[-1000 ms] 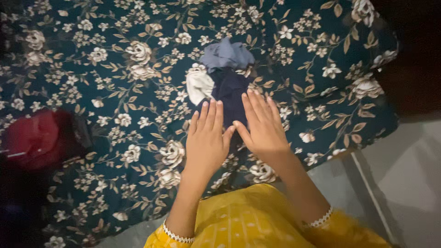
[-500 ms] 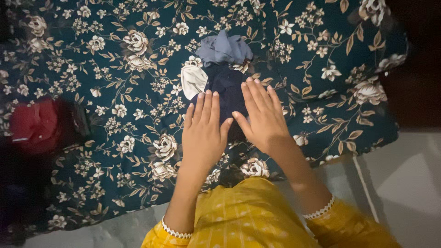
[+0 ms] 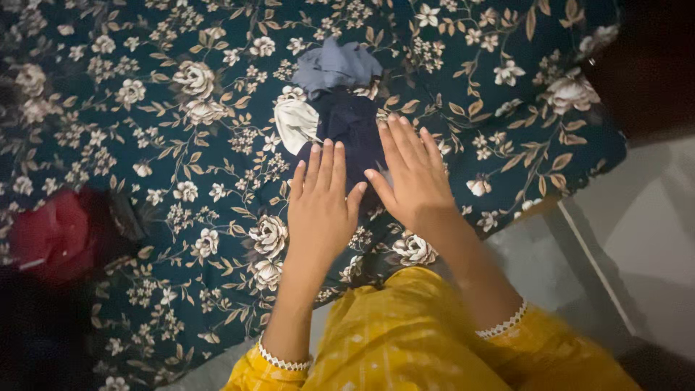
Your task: The person folds a blue long-sleeved shirt, a red polo shirt, and a white cloth by hand on a floral-patterned bedspread.
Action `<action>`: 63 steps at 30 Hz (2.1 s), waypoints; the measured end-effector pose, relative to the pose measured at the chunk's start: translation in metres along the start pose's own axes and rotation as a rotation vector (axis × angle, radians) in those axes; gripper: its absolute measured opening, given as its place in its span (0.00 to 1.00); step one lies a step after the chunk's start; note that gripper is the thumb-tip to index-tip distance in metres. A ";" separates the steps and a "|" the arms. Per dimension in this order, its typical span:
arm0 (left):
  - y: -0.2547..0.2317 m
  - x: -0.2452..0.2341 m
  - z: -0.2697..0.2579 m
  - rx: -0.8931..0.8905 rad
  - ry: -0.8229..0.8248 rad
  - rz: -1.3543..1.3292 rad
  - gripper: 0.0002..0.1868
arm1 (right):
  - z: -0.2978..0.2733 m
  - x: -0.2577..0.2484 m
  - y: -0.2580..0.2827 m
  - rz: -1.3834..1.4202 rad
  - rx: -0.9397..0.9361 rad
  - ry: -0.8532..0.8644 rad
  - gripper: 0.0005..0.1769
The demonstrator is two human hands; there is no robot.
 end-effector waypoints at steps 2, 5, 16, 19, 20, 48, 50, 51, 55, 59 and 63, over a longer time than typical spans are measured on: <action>0.001 0.002 -0.001 0.020 -0.002 -0.020 0.34 | -0.004 -0.001 0.002 -0.016 -0.002 -0.020 0.39; 0.001 0.003 -0.002 0.040 -0.010 -0.034 0.34 | -0.008 -0.003 0.003 -0.032 -0.004 -0.036 0.38; -0.005 0.014 0.020 0.008 0.015 -0.014 0.34 | 0.009 -0.012 -0.016 0.030 -0.058 -0.064 0.38; -0.008 0.018 0.032 -0.023 0.002 0.005 0.35 | 0.021 -0.013 -0.028 0.033 -0.068 -0.034 0.38; -0.010 0.020 0.036 -0.032 -0.007 0.010 0.35 | 0.026 -0.013 -0.033 0.025 -0.072 -0.020 0.38; 0.081 0.322 -0.037 -0.672 0.071 -0.620 0.40 | 0.018 0.200 -0.231 0.313 0.175 0.464 0.36; 0.084 0.345 -0.037 -0.703 0.018 -0.702 0.41 | 0.012 0.227 -0.233 0.370 0.196 0.464 0.38; 0.085 0.353 -0.035 -0.718 -0.009 -0.743 0.42 | 0.011 0.235 -0.235 0.398 0.207 0.463 0.39; 0.085 0.379 -0.029 -0.829 0.045 -0.804 0.45 | 0.017 0.254 -0.229 0.445 0.279 0.466 0.43; 0.084 0.385 -0.023 -0.856 0.046 -0.831 0.47 | 0.029 0.262 -0.222 0.447 0.262 0.412 0.48; 0.078 0.395 -0.025 -0.836 0.060 -0.920 0.48 | 0.035 0.269 -0.220 0.445 0.183 0.328 0.51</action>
Point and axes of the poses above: each hand's wrist, its own z-axis towards the middle knuckle, its own x-axis out of the palm, y = z × x, the point moved 7 cm from there along z, towards the middle knuckle, and after that the axes turned 8 degrees about z, right-handed, at the moved point
